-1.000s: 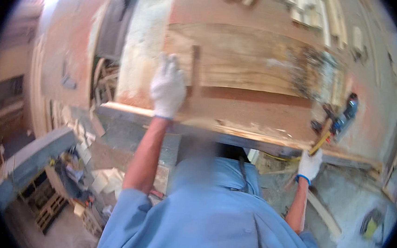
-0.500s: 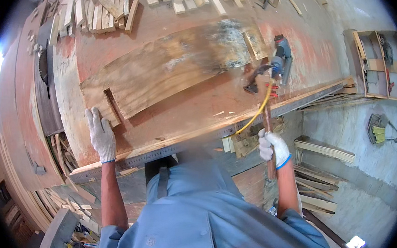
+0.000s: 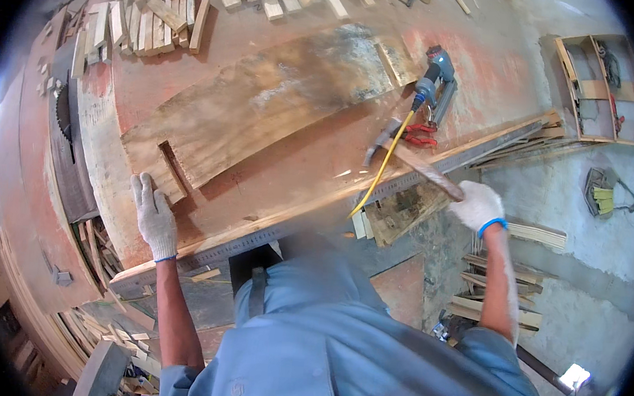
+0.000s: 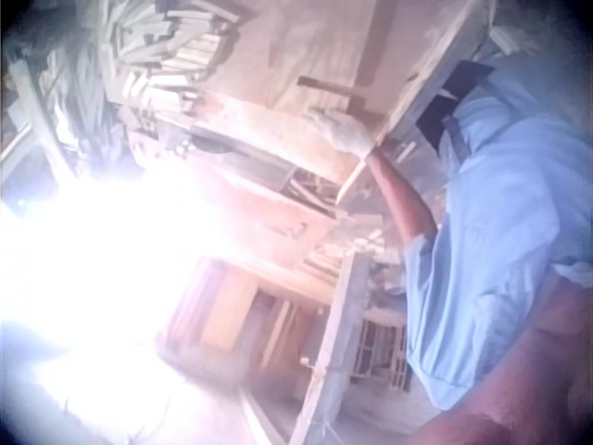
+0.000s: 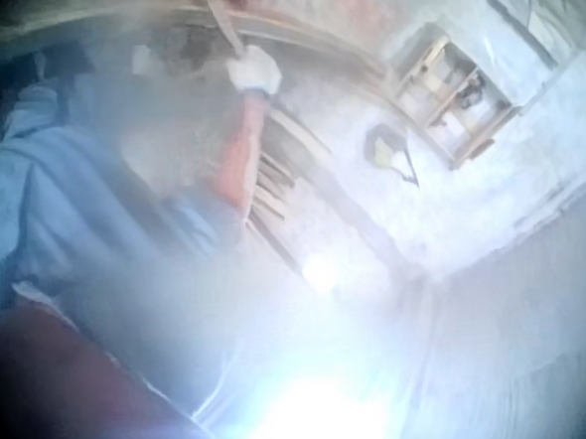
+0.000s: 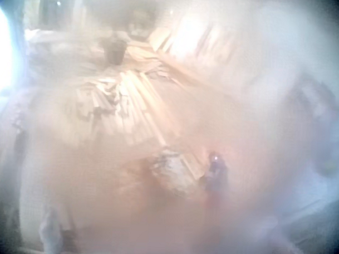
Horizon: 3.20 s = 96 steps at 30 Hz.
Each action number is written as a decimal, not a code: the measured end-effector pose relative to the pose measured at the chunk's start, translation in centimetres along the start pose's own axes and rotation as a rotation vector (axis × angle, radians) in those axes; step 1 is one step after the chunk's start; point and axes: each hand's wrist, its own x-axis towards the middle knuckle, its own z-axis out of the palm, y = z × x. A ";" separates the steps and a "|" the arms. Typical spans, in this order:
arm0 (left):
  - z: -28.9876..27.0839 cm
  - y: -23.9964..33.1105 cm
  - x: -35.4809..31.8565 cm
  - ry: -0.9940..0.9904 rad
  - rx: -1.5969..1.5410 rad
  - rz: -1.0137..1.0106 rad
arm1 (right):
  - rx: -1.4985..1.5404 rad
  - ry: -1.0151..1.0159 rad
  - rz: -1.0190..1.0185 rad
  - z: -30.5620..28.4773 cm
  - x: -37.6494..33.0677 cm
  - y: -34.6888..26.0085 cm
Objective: The person assembles wooden pieces on a workbench. They use a nail gun to fasten small planks into a larger board and a hammer to tap joints into alignment.
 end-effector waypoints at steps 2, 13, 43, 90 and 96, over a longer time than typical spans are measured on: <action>0.4 0.1 -0.1 0.030 0.019 0.015 | -0.118 -0.095 0.038 -1.9 0.3 3.9; -0.9 1.6 -1.1 0.050 0.171 0.079 | 0.602 0.323 0.028 -1.2 0.0 9.4; -2.0 2.7 -3.8 0.277 0.047 0.007 | 0.396 0.553 -1.041 -3.2 2.7 -39.5; 0.0 -0.2 -3.8 0.420 -0.232 -0.424 | 0.482 0.512 -1.173 -4.9 4.8 -29.5; 0.2 0.1 -4.2 0.439 -0.238 -0.440 | 0.200 0.397 -0.999 -1.7 6.6 -28.7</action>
